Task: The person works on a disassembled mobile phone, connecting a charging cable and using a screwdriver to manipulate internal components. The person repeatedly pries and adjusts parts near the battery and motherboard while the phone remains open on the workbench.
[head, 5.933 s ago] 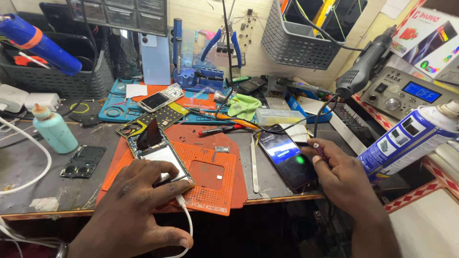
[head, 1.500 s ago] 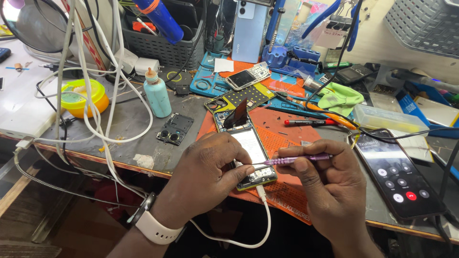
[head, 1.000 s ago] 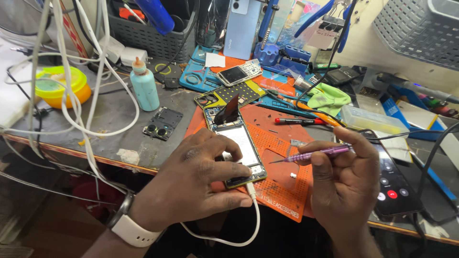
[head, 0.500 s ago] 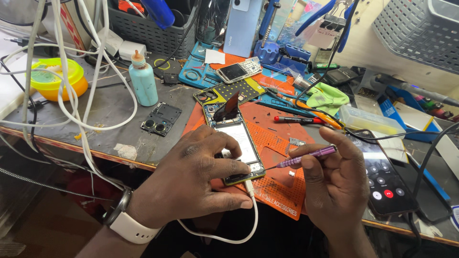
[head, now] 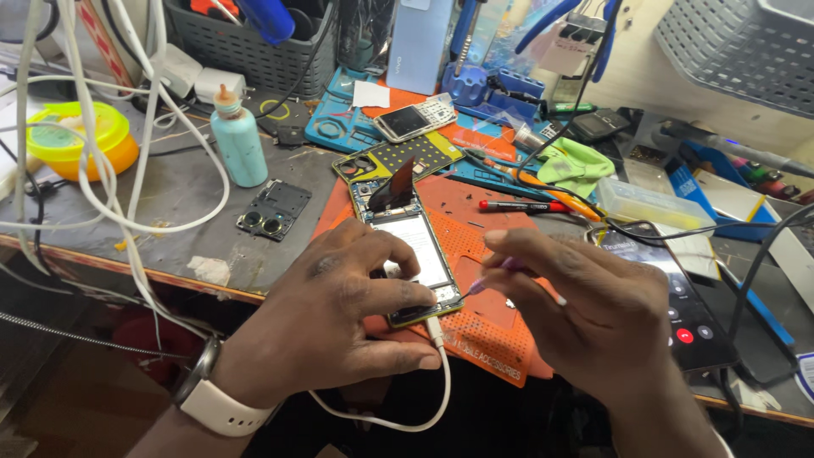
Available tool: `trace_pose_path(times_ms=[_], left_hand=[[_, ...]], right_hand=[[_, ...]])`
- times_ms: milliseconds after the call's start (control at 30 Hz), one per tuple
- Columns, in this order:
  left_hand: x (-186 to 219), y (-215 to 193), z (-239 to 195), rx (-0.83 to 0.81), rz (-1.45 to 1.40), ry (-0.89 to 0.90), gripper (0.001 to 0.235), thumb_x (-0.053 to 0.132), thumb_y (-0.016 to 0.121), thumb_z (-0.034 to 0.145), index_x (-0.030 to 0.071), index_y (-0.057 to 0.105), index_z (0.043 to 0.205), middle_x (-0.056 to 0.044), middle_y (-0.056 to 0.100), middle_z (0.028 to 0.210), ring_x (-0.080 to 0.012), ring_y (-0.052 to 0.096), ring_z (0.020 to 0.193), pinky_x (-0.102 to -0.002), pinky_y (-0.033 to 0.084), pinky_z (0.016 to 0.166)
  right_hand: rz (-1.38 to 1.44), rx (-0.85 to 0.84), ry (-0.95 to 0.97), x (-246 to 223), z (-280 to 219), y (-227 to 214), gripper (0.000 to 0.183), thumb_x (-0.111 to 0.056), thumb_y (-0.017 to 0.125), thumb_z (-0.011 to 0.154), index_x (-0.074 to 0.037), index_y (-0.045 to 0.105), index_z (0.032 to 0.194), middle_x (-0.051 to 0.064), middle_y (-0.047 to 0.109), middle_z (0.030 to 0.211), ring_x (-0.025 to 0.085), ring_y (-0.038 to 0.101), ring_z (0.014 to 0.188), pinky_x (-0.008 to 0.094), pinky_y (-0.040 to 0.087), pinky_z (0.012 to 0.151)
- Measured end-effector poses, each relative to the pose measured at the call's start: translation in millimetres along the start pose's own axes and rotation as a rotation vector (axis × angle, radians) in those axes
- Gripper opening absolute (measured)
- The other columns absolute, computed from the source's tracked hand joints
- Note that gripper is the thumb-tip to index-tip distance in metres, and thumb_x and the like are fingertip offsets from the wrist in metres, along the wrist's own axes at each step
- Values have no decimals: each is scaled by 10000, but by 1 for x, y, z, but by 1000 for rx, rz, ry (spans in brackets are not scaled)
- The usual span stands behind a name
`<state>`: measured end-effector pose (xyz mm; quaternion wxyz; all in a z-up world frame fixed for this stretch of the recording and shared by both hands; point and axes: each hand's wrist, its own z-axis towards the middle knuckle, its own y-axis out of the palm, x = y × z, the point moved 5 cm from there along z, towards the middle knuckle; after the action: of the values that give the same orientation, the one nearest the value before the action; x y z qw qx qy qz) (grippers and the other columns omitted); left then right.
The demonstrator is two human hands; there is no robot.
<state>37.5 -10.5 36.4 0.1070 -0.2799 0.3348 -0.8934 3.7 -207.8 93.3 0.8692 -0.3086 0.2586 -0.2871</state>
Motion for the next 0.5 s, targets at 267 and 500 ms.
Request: trace_pose_path(times_ms=[267,500], left_hand=[[-2,0,-2,0,10,13,456,544,860,688,192,824,975,-38,679,1074,-263,611,1043,-414,496,895],[-1,1,-2,-11,3,-8,460,546,862,680,198,827,978,-34,679,1078,-254,612,1033,-409,498,886]], right_hand=[[-44,76,53,-2,9,-1,280,-73,802,872,-37,697,1129,81,756,945,141,751,815,259,596,710],[78,-57,56,-3,10,-1,190,-29,738,927,-40,715,1115,45,789,984,126,803,892,252,633,773]])
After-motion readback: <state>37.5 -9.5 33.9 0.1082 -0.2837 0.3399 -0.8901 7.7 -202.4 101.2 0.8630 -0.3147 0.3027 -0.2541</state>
